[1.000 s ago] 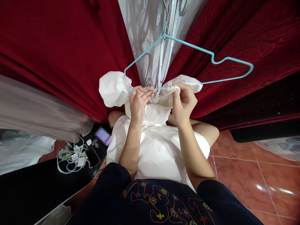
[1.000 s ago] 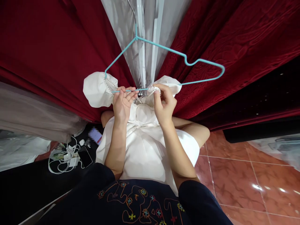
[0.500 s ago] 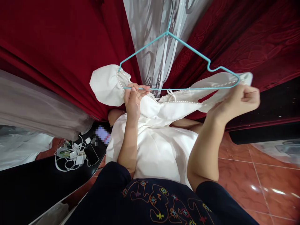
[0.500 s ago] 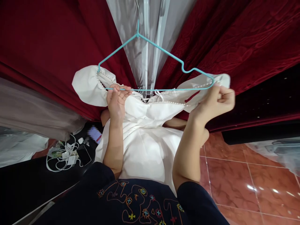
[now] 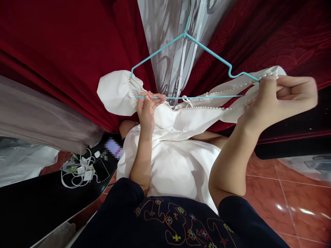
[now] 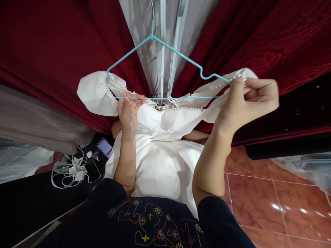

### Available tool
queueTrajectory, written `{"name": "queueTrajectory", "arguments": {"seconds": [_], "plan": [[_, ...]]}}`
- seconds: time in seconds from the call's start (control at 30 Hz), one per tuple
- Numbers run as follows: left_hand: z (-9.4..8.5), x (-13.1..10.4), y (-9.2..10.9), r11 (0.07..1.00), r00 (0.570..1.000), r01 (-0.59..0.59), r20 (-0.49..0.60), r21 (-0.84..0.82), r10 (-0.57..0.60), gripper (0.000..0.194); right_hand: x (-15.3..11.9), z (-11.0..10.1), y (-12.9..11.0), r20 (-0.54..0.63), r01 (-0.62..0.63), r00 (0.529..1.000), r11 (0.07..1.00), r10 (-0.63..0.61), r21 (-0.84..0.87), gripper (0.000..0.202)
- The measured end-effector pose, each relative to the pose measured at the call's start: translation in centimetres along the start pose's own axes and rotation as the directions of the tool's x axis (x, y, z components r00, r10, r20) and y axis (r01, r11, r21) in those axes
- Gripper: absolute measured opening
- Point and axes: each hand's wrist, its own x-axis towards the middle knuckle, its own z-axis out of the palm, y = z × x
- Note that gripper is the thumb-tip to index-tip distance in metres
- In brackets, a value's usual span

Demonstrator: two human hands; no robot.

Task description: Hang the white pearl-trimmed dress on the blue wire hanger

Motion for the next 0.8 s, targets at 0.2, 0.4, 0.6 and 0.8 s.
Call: {"name": "queueTrajectory", "arguments": {"seconds": [0.2, 0.4, 0.6, 0.8], "plan": [[0.1, -0.1, 0.1, 1.0, 1.0, -0.02, 0.015, -0.018, 0.02, 0.041, -0.4, 0.0, -0.4, -0.093, 0.147, 0.985, 0.989, -0.148, -0.016, 0.031], [-0.2, 0.0, 0.3, 1.0, 1.0, -0.023, 0.011, 0.005, 0.022, 0.039, -1.7, -0.7, -1.1, -0.045, 0.148, 0.988, 0.989, -0.147, 0.012, 0.025], [-0.2, 0.1, 0.3, 1.0, 1.0, -0.005, -0.007, 0.019, 0.005, 0.043, -3.2, 1.3, -2.1, 0.123, 0.121, 0.983, 0.987, -0.134, 0.105, 0.019], [-0.1, 0.1, 0.8, 0.998, 0.999, -0.024, -0.029, 0.063, 0.026, 0.045, -4.2, 2.2, -1.6, 0.223, 0.086, 0.967, 0.98, -0.125, 0.178, 0.02]]}}
